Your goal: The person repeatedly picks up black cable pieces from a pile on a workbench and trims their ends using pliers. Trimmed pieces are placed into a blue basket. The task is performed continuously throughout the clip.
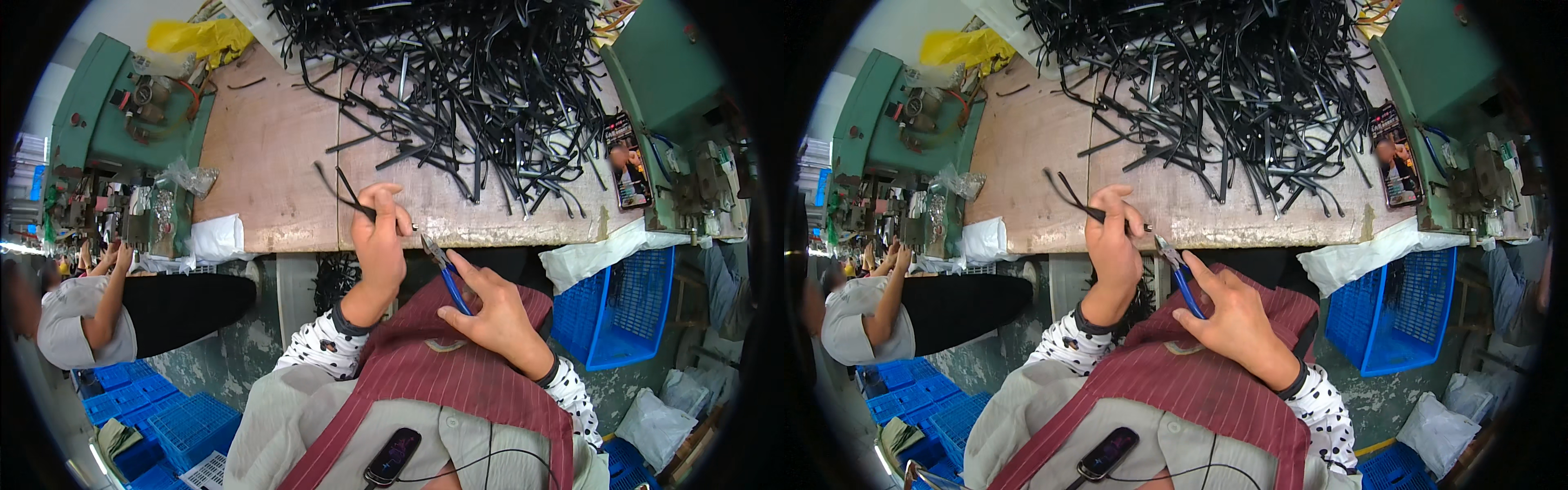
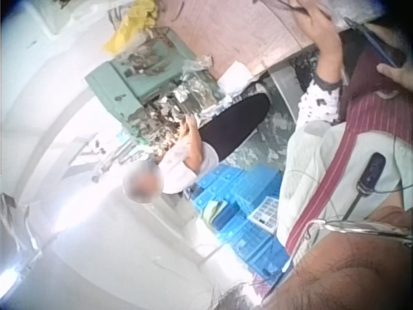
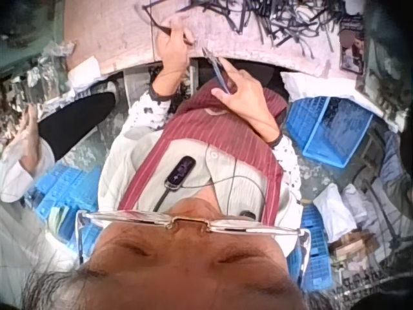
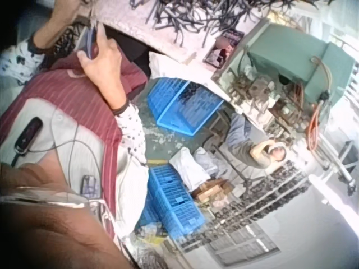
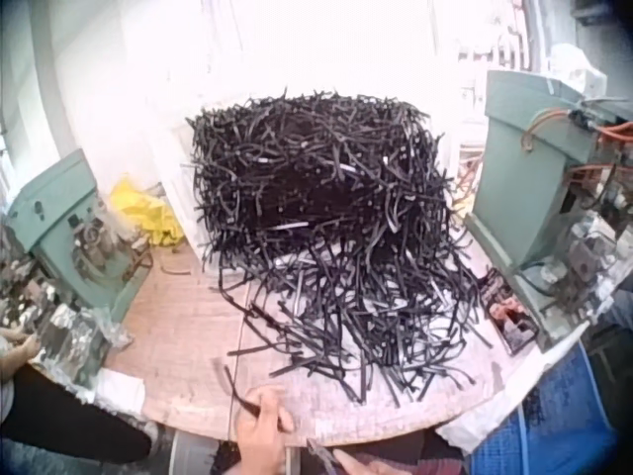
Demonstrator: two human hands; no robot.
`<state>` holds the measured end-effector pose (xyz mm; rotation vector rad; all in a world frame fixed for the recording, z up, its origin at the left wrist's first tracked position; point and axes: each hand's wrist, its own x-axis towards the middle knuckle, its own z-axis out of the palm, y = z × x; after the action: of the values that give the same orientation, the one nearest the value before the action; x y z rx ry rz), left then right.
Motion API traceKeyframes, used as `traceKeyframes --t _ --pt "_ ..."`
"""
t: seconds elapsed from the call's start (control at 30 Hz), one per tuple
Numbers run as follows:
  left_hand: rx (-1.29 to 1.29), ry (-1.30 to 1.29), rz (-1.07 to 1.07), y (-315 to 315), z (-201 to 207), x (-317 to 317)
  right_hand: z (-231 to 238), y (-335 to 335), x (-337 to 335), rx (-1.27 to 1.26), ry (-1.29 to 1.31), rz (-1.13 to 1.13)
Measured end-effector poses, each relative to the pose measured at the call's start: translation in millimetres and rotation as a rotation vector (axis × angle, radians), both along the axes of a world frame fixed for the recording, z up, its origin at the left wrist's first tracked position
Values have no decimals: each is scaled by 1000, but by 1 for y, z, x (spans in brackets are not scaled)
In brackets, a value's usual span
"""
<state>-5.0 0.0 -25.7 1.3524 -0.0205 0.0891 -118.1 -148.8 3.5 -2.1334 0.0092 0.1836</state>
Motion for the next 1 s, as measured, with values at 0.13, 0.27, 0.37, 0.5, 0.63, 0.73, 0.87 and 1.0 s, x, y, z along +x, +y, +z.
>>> traceKeyframes --t 0.13,0.27,0.37,0.5,0.63,0.73,0.87,1.0 --pt "761 -448 19 8 -11 82 -2 -4 -4 29 -6 -23" --pt "1251 -637 23 -5 -9 144 -2 -4 -9 -9 1 -19" --pt "1328 -649 -93 -11 -27 155 -2 -4 -10 -35 -10 4" --pt "1365 -839 55 -18 -4 121 -4 -7 -8 -60 -15 -13" --pt "1241 -521 106 2 18 86 -4 -8 -8 -42 -15 -47" --pt "715 -427 54 23 -11 60 -8 -6 -7 -35 -54 -46" --pt "430 -136 -33 44 -64 62 -11 -3 -3 -60 -98 -33" --pt "-127 117 -216 32 -29 63 -11 -4 -6 -102 -240 -58"
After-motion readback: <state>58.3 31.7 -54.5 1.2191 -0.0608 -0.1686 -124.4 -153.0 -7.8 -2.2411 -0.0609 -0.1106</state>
